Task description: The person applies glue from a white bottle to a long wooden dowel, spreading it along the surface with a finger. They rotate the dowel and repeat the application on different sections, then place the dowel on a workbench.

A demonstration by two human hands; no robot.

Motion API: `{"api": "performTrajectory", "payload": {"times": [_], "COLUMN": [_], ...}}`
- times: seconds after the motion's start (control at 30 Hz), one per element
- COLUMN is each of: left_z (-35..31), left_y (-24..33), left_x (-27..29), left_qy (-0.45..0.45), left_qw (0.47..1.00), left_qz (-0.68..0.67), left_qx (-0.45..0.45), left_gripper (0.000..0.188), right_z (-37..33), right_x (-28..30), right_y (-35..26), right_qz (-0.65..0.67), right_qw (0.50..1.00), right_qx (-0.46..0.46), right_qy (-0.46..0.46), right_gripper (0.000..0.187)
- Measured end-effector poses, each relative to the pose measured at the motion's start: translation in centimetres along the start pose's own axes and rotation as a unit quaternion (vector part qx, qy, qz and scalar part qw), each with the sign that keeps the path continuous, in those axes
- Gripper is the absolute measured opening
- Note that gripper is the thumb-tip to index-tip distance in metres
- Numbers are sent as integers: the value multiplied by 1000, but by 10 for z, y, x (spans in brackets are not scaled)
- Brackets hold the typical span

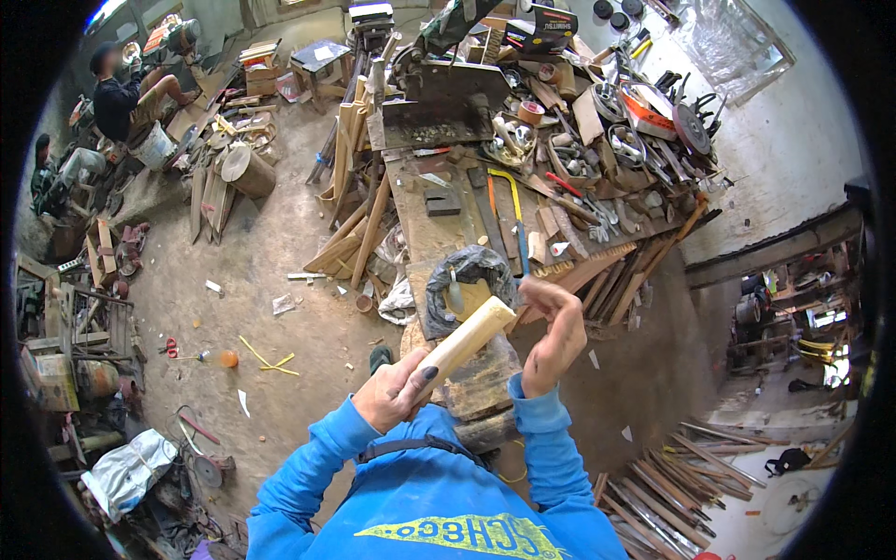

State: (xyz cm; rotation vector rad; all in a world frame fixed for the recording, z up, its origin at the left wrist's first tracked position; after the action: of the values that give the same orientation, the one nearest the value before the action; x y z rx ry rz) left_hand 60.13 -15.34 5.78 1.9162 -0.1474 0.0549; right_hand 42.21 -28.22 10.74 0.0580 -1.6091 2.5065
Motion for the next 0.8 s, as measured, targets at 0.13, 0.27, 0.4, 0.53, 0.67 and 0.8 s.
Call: {"api": "performTrajectory", "payload": {"times": [0.13,0.27,0.4,0.53,0.67,0.8], "left_z": [-9,-14,-17,-21,-27,-27], "left_y": [15,29,31,26,24,20], "left_x": [5,4,6,8,5,-11], "left_qy": [63,130,116,-3,-113,-211], "left_qw": [994,979,984,998,982,926], "left_qz": [47,48,55,-33,-149,-307], "left_qx": [-80,-147,-126,-60,-31,59], "left_gripper": [33,29,29,35,59,59], "right_z": [-16,-29,-31,-32,0,-12], "right_x": [-1,13,14,16,41,33], "right_y": [-13,-4,9,-13,-18,-21], "right_qz": [-180,-177,-295,-234,-339,270], "right_qw": [903,914,921,840,931,915], "right_qx": [351,355,237,471,133,-112], "right_qy": [-173,-82,-88,-133,9,-277], "right_gripper": [44,47,49,53,47,48]}}
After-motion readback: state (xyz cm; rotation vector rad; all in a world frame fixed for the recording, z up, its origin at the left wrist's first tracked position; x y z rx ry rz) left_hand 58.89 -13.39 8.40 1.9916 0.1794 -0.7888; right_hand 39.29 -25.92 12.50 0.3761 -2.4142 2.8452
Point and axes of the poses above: each hand's wrist, its own z-axis towards the middle knuckle, its own x-axis out of the back of the hand, y = z × x, the point moved 3 cm from there along z, towards the middle knuckle, and after that the axes turned 6 degrees about y, right-handed, at the moved point
